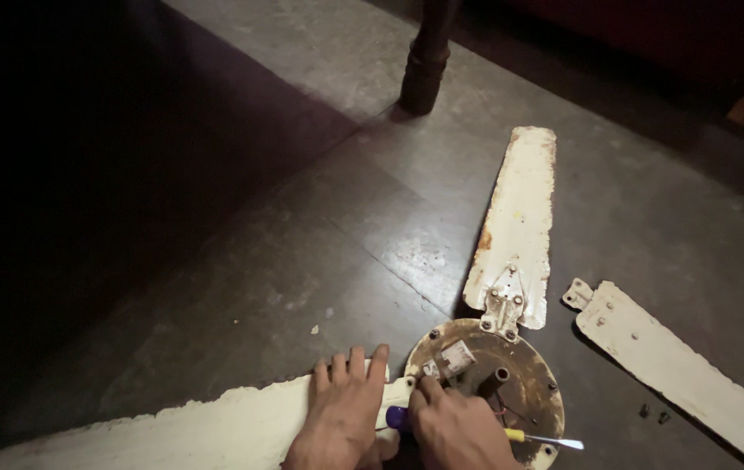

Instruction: The person attaches fan blades to the central motor housing using a screwdriver. They position each blade and tighten the screws to secure them to the hub.

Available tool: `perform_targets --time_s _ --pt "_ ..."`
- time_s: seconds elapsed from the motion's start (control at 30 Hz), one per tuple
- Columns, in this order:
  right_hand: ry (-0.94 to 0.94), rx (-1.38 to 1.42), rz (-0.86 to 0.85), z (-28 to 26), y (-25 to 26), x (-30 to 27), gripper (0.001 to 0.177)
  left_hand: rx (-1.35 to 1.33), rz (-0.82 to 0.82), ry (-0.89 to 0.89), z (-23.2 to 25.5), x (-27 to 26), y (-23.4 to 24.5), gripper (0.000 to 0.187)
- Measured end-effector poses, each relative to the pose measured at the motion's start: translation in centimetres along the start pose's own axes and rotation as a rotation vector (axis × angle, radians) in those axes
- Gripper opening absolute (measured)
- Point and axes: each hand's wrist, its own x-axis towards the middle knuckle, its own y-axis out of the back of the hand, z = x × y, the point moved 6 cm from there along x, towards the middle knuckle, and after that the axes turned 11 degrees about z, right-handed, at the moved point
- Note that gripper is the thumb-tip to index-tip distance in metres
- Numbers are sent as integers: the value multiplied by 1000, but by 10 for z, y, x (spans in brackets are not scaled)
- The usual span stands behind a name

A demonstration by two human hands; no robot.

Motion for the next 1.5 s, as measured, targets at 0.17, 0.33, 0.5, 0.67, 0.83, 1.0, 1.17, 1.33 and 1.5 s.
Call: perform_targets --time_s 0.17,0.33,0.5,0.67,0.83,1.0,1.17,1.33,1.5 --pt "-27 7 -11 -2 1 3 26 6 -6 17 -1 -2 1 124" --pt "-132 55 -47 -4 8 8 22 -33 59 18 0 -1 5 122" --pt "-244 101 -92 -15 18 13 22 17 -31 35 -6 0 -9 140" --pt "-261 56 -175 -21 27 14 33 -7 5 8 -11 5 -19 138" --pt "-394 125 -69 1 56 -4 41 9 -150 56 -10 -1 -18 155" --pt "-796 1046 225 61 99 -43 40 26 -129 39 6 -10 25 161" --pt "-1137 1379 299 129 128 -89 44 -206 -19 73 13 -28 54 115" --pt "-1292 1659 545 149 113 -124 45 -563 241 256 9 -40 26 31" --pt "-1000 1516 578 141 104 -118 66 -724 413 269 12 -29 -6 27"
